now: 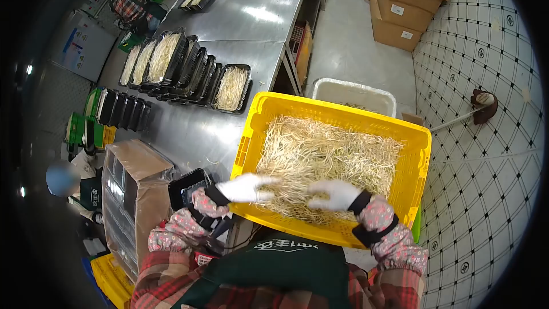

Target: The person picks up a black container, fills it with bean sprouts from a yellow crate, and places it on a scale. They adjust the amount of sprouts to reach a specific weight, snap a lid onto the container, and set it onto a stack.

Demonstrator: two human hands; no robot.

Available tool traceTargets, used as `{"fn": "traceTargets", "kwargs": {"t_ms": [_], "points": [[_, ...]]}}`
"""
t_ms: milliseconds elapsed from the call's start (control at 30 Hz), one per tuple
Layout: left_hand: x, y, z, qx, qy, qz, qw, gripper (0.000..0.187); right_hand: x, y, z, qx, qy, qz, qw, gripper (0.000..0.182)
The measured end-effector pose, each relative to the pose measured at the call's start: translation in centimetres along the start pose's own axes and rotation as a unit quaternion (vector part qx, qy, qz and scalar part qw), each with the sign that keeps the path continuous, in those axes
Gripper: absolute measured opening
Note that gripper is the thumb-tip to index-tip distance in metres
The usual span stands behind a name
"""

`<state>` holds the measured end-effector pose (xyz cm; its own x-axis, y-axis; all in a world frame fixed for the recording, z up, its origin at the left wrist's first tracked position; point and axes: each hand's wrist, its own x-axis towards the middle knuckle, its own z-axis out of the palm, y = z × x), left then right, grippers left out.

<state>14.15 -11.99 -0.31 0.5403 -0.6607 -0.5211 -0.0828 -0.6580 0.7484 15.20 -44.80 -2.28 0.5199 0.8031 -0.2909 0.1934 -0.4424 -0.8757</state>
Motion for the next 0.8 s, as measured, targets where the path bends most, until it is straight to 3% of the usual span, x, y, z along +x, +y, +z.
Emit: {"fn": "traceTargets", "kwargs": {"t_ms": [33,100,133,167,200,233,300,367,433,500,600,667,767,800], "points": [[0.8,0.3,-1.2,-0.024,0.076,-0.036,0.996,0.057,1.4,-0.9,-2.5,-0.036,0.026,0.055,0.998,0.045],[4.0,0.6,-3.3,-0.037,0.171,-0.103,0.979,0.048,5.3,1.3,-4.2,-0.036,0.187,0.088,0.978,0.038],[6.3,-1.1,-3.1,-0.012,0.259,-0.055,0.964,0.049,7.7,1.8,-5.5,-0.115,0.174,0.139,0.968,0.044],[8.9,-3.4,-1.9,0.035,0.370,-0.029,0.928,0.052,10.2,5.2,-4.4,-0.144,0.274,0.078,0.948,0.055],[10.7,-4.2,-0.9,0.089,0.410,-0.042,0.907,0.056,12.4,7.4,-3.6,-0.167,0.292,0.095,0.937,0.067],[11.7,-4.6,-0.2,0.143,0.448,-0.055,0.881,0.060,14.3,10.5,-2.2,-0.182,0.246,0.142,0.941,0.075],[11.5,-5.2,2.3,0.139,0.334,-0.093,0.928,0.068,13.8,8.6,-0.6,-0.083,0.079,0.225,0.967,0.080],[8.8,-5.1,6.0,0.115,0.311,0.003,0.943,0.076,9.3,1.4,0.5,-0.218,0.066,0.203,0.952,0.080],[4.4,-3.1,7.8,0.142,0.278,0.073,0.947,0.080,4.3,1.0,4.3,-0.295,0.122,0.075,0.945,0.082],[1.5,-1.9,9.1,0.162,0.212,0.045,0.963,0.092,0.3,0.2,7.1,-0.277,0.082,0.044,0.956,0.090],[0.8,-1.9,10.7,0.229,0.212,0.040,0.949,0.113,-2.0,0.1,9.7,-0.319,0.105,0.082,0.938,0.108],[1.6,-0.7,10.0,0.234,0.223,0.021,0.946,0.122,-1.1,-0.7,9.2,-0.331,0.104,0.099,0.933,0.108],[3.6,1.5,8.7,0.211,0.100,-0.063,0.970,0.122,-0.1,1.2,9.4,-0.265,0.105,0.095,0.954,0.097],[4.4,0.9,8.5,0.181,0.130,-0.061,0.973,0.106,0.5,1.8,7.9,-0.217,0.086,0.097,0.968,0.093]]}}
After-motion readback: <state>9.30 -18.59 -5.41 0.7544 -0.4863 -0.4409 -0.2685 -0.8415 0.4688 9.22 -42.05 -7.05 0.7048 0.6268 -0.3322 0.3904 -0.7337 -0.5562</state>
